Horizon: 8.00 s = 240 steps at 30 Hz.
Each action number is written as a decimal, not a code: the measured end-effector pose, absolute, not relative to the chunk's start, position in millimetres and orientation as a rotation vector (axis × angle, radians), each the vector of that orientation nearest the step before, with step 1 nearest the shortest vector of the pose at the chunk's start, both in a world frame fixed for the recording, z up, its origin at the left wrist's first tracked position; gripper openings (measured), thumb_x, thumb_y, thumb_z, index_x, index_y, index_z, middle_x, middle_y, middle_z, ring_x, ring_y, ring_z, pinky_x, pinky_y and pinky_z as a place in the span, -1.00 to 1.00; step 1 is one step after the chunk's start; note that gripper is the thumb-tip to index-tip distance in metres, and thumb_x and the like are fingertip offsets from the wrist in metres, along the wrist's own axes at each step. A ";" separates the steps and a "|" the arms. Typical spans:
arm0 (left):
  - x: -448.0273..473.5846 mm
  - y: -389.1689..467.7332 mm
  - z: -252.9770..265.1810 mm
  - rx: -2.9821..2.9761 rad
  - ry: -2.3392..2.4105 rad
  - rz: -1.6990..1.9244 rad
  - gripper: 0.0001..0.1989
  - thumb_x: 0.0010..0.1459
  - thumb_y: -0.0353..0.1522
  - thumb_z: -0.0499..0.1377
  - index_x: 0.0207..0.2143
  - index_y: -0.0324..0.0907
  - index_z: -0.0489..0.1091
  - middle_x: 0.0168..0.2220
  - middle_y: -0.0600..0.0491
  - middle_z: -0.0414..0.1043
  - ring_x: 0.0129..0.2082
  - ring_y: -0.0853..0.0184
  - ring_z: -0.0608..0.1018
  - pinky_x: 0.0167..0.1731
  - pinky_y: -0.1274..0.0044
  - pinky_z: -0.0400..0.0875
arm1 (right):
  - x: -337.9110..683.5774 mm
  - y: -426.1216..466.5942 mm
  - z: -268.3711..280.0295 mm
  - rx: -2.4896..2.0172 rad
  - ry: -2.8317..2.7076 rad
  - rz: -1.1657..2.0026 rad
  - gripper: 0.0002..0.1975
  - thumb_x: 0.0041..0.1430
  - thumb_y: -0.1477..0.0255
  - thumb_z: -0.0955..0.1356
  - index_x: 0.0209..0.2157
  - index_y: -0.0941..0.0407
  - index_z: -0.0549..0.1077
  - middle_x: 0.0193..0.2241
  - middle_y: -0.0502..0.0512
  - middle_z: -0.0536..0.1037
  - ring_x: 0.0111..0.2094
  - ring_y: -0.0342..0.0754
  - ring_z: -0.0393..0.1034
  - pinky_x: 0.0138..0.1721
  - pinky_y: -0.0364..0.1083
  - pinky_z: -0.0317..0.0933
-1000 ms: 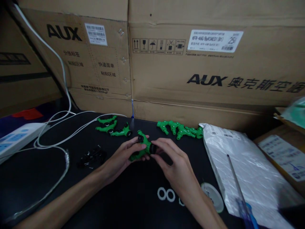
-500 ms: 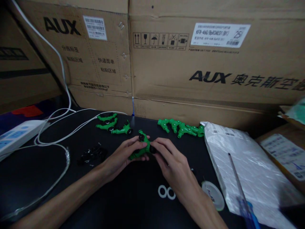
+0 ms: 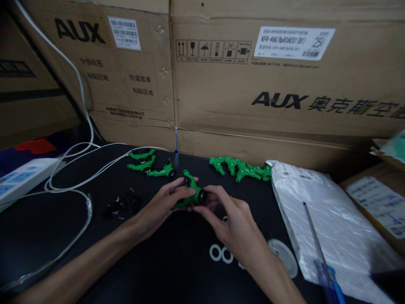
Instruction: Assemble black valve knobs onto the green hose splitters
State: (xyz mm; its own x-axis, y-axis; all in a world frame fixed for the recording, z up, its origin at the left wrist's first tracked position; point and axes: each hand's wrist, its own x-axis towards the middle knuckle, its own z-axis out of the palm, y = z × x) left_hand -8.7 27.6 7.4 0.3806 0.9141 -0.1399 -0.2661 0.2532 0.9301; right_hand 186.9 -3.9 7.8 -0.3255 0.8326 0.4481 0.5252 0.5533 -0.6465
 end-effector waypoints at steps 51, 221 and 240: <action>-8.9 27.5 9.4 1.038 0.808 0.923 -0.64 0.07 -0.28 0.39 -0.08 -0.18 0.48 -0.36 0.11 0.51 -0.40 0.39 0.51 -0.35 0.53 0.29 | 184.4 -3.1 14.5 -1.188 -1.900 0.766 -0.68 0.29 0.30 0.40 0.02 0.08 0.34 -0.31 0.03 0.58 -0.31 -0.08 0.53 -0.27 -0.12 0.39; -7.9 21.2 1.4 1.876 1.181 1.019 -0.48 0.14 -0.39 0.25 0.18 -0.26 0.42 0.06 -0.09 0.58 0.05 0.17 0.59 0.12 0.35 0.41 | 163.3 -10.7 2.6 -1.161 -1.578 0.967 -0.83 0.23 0.33 0.39 -0.17 0.10 0.47 -0.29 0.09 0.64 -0.32 -0.09 0.58 -0.27 -0.14 0.46; -3.4 11.3 1.5 1.905 1.246 1.039 -0.47 0.10 -0.43 0.21 0.17 -0.28 0.37 -0.02 -0.08 0.55 -0.01 0.17 0.58 0.13 0.27 0.40 | 161.9 -14.1 -5.1 -1.166 -1.676 0.813 -0.88 0.31 0.38 0.36 -0.13 0.07 0.47 -0.22 0.04 0.63 -0.24 -0.12 0.57 -0.19 -0.17 0.39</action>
